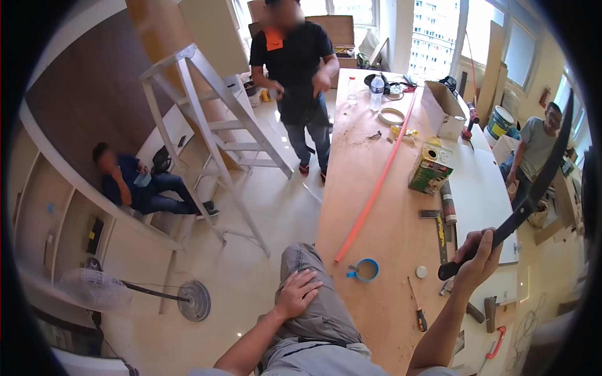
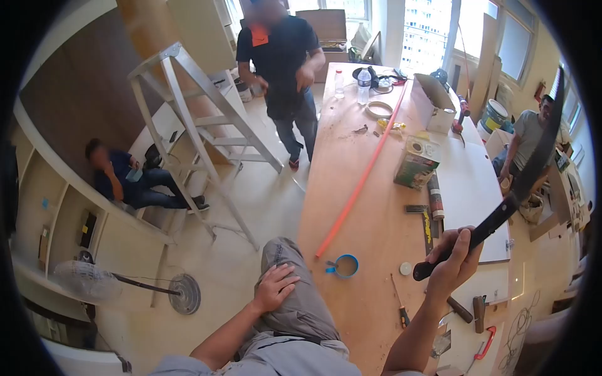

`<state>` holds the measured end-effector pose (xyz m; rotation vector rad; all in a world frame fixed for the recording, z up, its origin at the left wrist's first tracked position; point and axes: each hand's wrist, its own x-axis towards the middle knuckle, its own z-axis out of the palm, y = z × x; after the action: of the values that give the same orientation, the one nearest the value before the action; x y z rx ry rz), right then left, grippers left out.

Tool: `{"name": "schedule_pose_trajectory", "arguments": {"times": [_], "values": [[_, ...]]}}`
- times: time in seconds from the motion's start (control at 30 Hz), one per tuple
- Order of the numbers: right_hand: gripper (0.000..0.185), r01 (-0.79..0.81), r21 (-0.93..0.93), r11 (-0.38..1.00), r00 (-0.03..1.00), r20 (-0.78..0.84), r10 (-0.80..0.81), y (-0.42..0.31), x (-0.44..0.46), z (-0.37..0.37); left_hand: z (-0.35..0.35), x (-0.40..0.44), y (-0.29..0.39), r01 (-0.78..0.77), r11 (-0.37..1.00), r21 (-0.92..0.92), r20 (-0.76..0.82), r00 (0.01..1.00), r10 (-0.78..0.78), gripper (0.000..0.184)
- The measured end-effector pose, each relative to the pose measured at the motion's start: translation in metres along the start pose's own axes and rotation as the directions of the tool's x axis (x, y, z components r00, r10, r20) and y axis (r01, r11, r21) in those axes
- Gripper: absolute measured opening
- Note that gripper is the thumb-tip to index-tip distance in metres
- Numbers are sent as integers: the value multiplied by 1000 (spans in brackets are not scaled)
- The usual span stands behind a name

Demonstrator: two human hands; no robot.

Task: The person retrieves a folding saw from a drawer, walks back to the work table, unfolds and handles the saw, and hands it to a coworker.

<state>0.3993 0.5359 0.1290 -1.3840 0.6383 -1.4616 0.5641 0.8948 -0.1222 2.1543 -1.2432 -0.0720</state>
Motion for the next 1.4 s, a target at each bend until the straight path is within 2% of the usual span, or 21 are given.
{"name": "schedule_pose_trajectory", "arguments": {"times": [0.17,0.2,0.23,0.3,0.37,0.47,0.53,0.57,0.63,0.73,0.77,0.83,0.9,1.07,1.13,1.17,1.23,1.27,1.33,1.37,1.4], "values": [[30,-124,-50,991,992,-16,123,18,-10,-11,6,-5,-8,79,997,13,-52,996,-78,31],[33,-179,-28,983,983,-42,178,23,-11,-14,8,-5,-10,28,1000,9,-40,999,-27,31],[33,-132,-46,990,989,-77,129,26,-14,-11,7,-5,-12,-21,1000,8,-26,999,22,30],[34,-115,-69,991,991,-75,110,17,-26,-2,6,-10,-12,34,999,-2,-66,997,-34,30],[33,-52,-77,996,998,37,55,21,-31,-6,8,-12,-12,39,998,-47,-71,997,-42,30],[34,-50,-108,993,997,55,56,19,-39,1,12,-16,-14,16,998,-68,-73,997,-21,30],[36,-115,-84,990,991,60,120,31,-41,-6,14,-16,-14,12,995,-95,-129,991,-24,29],[26,-215,-20,976,972,90,216,40,-36,-21,12,-16,-15,30,995,-90,-138,989,-43,28],[13,157,-459,875,977,199,-72,55,-43,-33,10,-12,-14,-3,995,-100,-138,990,-11,27],[18,-231,-110,967,963,113,243,24,-48,-13,12,-2,-15,-2,996,-86,-86,996,-5,26],[11,-179,-23,984,972,153,180,17,-47,-9,17,-1,-20,-14,994,-111,-74,997,6,27],[15,-99,-23,995,978,185,102,6,-48,-10,21,6,-18,-52,989,-135,-59,997,44,28],[15,-82,-19,996,980,178,84,7,-49,-18,14,7,-14,9,989,-146,-37,999,-14,29],[16,-120,-26,992,966,229,123,40,-60,-37,12,32,-19,-18,996,-84,5,1000,18,26],[21,-304,-34,952,932,199,304,59,-66,-41,13,49,-29,-48,989,-141,59,997,56,23],[21,-306,-32,951,930,204,306,76,-72,-45,14,55,-31,-43,989,-138,57,997,51,23],[29,-424,-291,858,862,162,481,111,-86,-57,18,65,-34,-19,997,-75,121,992,28,24],[28,-529,-303,793,780,195,595,120,-94,-65,24,68,-35,-28,999,-29,127,991,31,24],[26,-535,-516,669,724,129,678,152,-116,-85,34,73,-34,-44,999,25,91,995,41,24],[23,-551,-456,699,740,121,662,156,-132,-90,37,74,-33,-50,998,48,50,998,48,24],[23,-654,-279,703,704,118,701,155,-140,-87,44,69,-34,-38,997,70,-16,999,39,23]]}}
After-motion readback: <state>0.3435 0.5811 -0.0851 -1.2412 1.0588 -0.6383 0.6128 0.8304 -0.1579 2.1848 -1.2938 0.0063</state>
